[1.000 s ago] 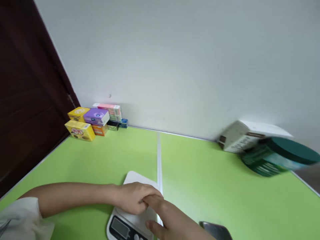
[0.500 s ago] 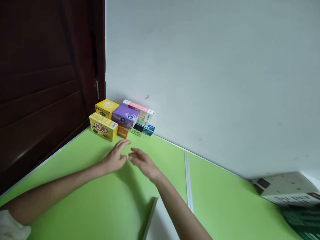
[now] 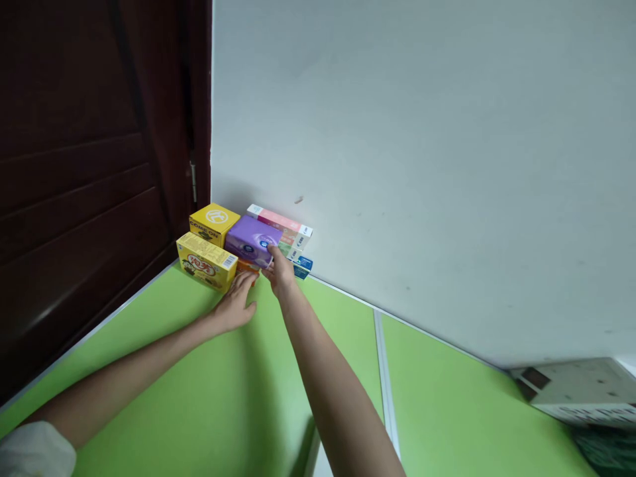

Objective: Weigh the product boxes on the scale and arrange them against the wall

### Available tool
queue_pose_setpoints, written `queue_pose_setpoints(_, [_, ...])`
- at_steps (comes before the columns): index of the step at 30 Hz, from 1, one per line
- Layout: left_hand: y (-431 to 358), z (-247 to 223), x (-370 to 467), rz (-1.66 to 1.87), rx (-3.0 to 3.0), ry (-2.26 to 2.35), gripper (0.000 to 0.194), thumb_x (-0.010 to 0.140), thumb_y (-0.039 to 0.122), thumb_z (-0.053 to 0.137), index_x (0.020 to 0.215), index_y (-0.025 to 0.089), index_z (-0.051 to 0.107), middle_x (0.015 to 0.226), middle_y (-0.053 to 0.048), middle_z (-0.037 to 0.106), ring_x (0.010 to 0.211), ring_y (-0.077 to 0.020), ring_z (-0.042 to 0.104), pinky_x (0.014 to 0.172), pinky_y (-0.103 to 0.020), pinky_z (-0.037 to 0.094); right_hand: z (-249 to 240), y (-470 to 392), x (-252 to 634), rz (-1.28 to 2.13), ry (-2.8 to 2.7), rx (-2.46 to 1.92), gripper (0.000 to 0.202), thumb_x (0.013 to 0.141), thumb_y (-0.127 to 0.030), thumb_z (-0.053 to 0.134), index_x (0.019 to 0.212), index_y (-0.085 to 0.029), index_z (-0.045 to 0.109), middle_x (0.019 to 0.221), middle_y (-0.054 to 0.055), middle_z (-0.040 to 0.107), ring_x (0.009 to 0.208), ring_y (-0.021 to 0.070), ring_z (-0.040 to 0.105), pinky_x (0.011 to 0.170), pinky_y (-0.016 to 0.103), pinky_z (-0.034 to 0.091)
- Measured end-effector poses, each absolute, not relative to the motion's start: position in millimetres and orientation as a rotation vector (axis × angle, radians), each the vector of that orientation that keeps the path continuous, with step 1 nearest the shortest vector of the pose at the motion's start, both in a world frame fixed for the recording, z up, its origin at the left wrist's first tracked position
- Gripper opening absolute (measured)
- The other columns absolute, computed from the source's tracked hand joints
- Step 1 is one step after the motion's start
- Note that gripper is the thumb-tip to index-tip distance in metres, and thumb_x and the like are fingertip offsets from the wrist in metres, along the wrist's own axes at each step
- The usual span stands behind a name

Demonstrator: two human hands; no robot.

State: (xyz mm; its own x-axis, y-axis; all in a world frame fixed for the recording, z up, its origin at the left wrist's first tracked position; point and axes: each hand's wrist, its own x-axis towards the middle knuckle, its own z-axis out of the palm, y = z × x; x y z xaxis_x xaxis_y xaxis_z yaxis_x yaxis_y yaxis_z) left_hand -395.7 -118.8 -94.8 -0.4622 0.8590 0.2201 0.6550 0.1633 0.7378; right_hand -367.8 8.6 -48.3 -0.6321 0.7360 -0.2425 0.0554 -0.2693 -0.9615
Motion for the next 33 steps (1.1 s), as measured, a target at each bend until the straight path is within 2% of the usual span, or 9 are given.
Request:
queue_pose_setpoints(3, [-117,-86,-395,1.351,1.436,2.139,0.058,0.070,0.005,0.050,0.127,0.008,0.038,0.136,-0.022,0.040,0.134,-0.0296,0.033,0.112,-0.049,0.027,-38,5,-357,1.965,-1.354,-1.052,0.018,0.072,-0.038,0.058,0.072,-0.023,0.048,0.051,-0.005,0.049,0.045,0.0097,0.047,0.048,0.022,0.045])
queue_pose_setpoints(6, [-131,-77,-376,1.629,1.373,1.961,0.043,0.074,0.006,0.045,0.116,0.014,0.045,0.122,-0.015,0.053,0.120,-0.0238,0.048,0.103,-0.044,0.039,-29,-3,-317,1.982,-1.241,-1.074,0.013,0.073,-0.034,0.055,0.075,-0.022,0.050,0.056,-0.003,0.053,0.049,0.0101,0.051,0.052,0.022,0.047])
queue_pose_setpoints(10, [-172,-71,-326,1.915,1.041,1.700,0.037,0.083,0.010,0.040,0.119,0.020,0.044,0.120,-0.010,0.055,0.114,-0.0181,0.054,0.098,-0.036,0.045,-30,-28,-214,1.921,-1.292,-1.074,0.020,0.072,-0.039,0.056,0.086,-0.024,0.054,0.081,0.002,0.063,0.071,0.0162,0.061,0.062,0.026,0.051])
queue_pose_setpoints(14, [-213,-75,-268,1.606,0.996,1.623,0.051,0.085,0.012,0.042,0.134,0.026,0.040,0.140,-0.007,0.046,0.129,-0.0203,0.044,0.106,-0.038,0.039,-39,-73,-93,1.741,-1.533,-1.264,0.039,0.079,-0.053,0.046,0.105,-0.024,0.054,0.105,0.010,0.064,0.092,0.0267,0.063,0.073,0.038,0.052])
queue_pose_setpoints(18, [-240,-87,-218,1.270,1.088,1.578,0.055,0.086,0.017,0.045,0.138,0.034,0.040,0.143,-0.002,0.045,0.131,-0.0233,0.042,0.107,-0.041,0.040,-46,-122,-13,1.587,-1.540,-1.435,0.058,0.077,-0.057,0.053,0.127,-0.028,0.046,0.125,0.010,0.059,0.111,0.0317,0.057,0.088,0.046,0.050])
queue_pose_setpoints(23, [-253,-97,-189,1.121,1.157,1.634,0.052,0.084,0.025,0.053,0.135,0.037,0.045,0.143,-0.001,0.045,0.131,-0.0277,0.042,0.107,-0.044,0.040,-59,-151,17,1.422,-1.587,-1.594,0.056,0.079,-0.059,0.053,0.125,-0.028,0.052,0.145,0.007,0.040,0.136,0.0307,0.031,0.110,0.049,0.030])
queue_pose_setpoints(25, [-250,-95,-187,1.140,1.119,1.660,0.054,0.082,0.030,0.057,0.134,0.037,0.046,0.145,0.000,0.043,0.132,-0.0298,0.040,0.108,-0.047,0.036,-64,-151,22,1.418,-1.504,-1.602,0.062,0.078,-0.059,0.055,0.132,-0.030,0.046,0.150,0.005,0.031,0.140,0.0306,0.023,0.113,0.050,0.024])
queue_pose_setpoints(27, [-247,-91,-185,1.172,1.029,1.685,0.061,0.079,0.036,0.061,0.136,0.038,0.041,0.148,0.001,0.038,0.133,-0.0314,0.038,0.108,-0.048,0.036,-67,-149,26,1.494,-1.377,-1.568,0.066,0.079,-0.059,0.054,0.138,-0.033,0.037,0.152,0.004,0.028,0.139,0.0310,0.025,0.110,0.052,0.029])
queue_pose_setpoints(33, [-239,-78,-163,1.162,0.848,1.771,0.070,0.079,0.049,0.058,0.142,0.036,0.030,0.149,0.002,0.036,0.136,-0.0291,0.034,0.110,-0.046,0.031,-66,-156,22,1.672,-1.324,-1.287,0.059,0.084,-0.054,0.052,0.138,-0.032,0.040,0.148,0.003,0.038,0.136,0.0263,0.033,0.110,0.046,0.031])
